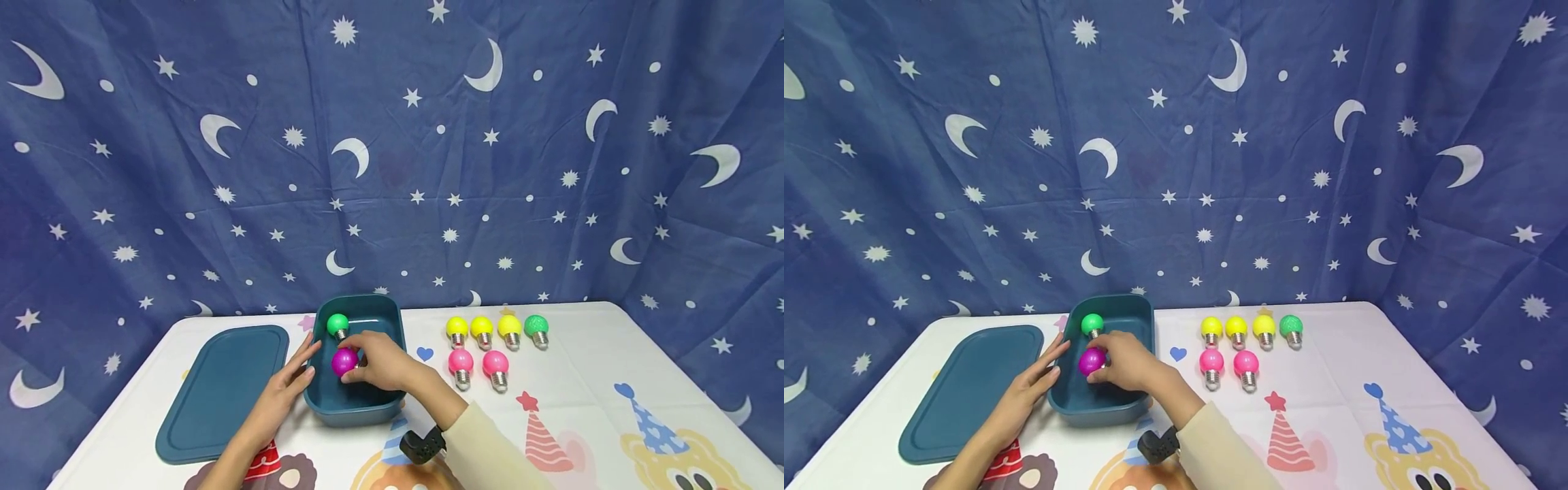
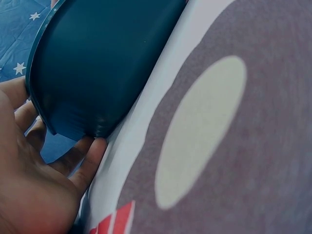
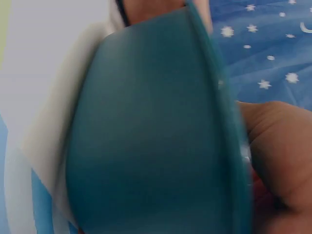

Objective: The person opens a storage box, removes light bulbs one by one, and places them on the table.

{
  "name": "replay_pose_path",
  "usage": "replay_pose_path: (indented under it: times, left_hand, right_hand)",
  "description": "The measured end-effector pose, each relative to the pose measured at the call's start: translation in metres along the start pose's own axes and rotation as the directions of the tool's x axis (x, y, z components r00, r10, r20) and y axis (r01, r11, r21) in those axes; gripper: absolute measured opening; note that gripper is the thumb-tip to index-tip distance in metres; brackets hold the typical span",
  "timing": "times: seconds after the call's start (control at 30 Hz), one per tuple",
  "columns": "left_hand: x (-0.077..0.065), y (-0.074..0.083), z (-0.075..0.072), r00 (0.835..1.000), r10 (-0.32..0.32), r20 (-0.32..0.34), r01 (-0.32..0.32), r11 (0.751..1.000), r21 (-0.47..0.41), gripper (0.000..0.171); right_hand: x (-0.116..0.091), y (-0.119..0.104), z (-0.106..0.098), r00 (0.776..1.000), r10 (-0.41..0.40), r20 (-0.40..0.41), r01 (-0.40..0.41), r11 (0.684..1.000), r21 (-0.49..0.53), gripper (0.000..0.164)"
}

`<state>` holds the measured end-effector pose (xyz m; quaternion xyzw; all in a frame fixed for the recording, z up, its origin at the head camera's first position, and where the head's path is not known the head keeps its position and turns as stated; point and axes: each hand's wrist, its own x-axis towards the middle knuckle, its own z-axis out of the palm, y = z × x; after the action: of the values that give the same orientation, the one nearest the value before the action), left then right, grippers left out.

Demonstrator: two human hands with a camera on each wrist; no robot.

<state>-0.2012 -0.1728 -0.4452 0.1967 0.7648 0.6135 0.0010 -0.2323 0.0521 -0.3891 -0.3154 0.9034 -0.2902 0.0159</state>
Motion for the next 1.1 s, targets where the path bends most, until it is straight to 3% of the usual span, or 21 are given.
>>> replay_pose_path:
  times: [0.27,0.57,0.93,1.1]
  left_hand:
    - [0.000,-0.004,0.000,1.000,-0.022,-0.019,0.022,1.000,0.010,0.046]
    - [0.000,-0.004,0.003,0.999,-0.039,-0.018,0.039,0.999,-0.004,0.047]
    - [0.001,-0.004,0.001,0.999,-0.053,-0.012,0.053,0.999,0.008,0.046]
    - [0.000,-0.004,0.001,0.999,-0.052,-0.014,0.053,0.999,0.012,0.047]
  right_hand:
    - [-0.027,0.000,-0.020,0.985,0.070,-0.155,-0.051,0.991,0.122,0.050]
    - [-0.061,0.023,-0.040,0.967,0.121,-0.224,-0.082,0.981,0.174,0.047]
    - [-0.098,0.050,-0.067,0.901,0.275,-0.334,-0.206,0.951,0.229,0.049]
    - [-0.114,0.066,-0.078,0.887,0.298,-0.354,-0.233,0.949,0.214,0.049]
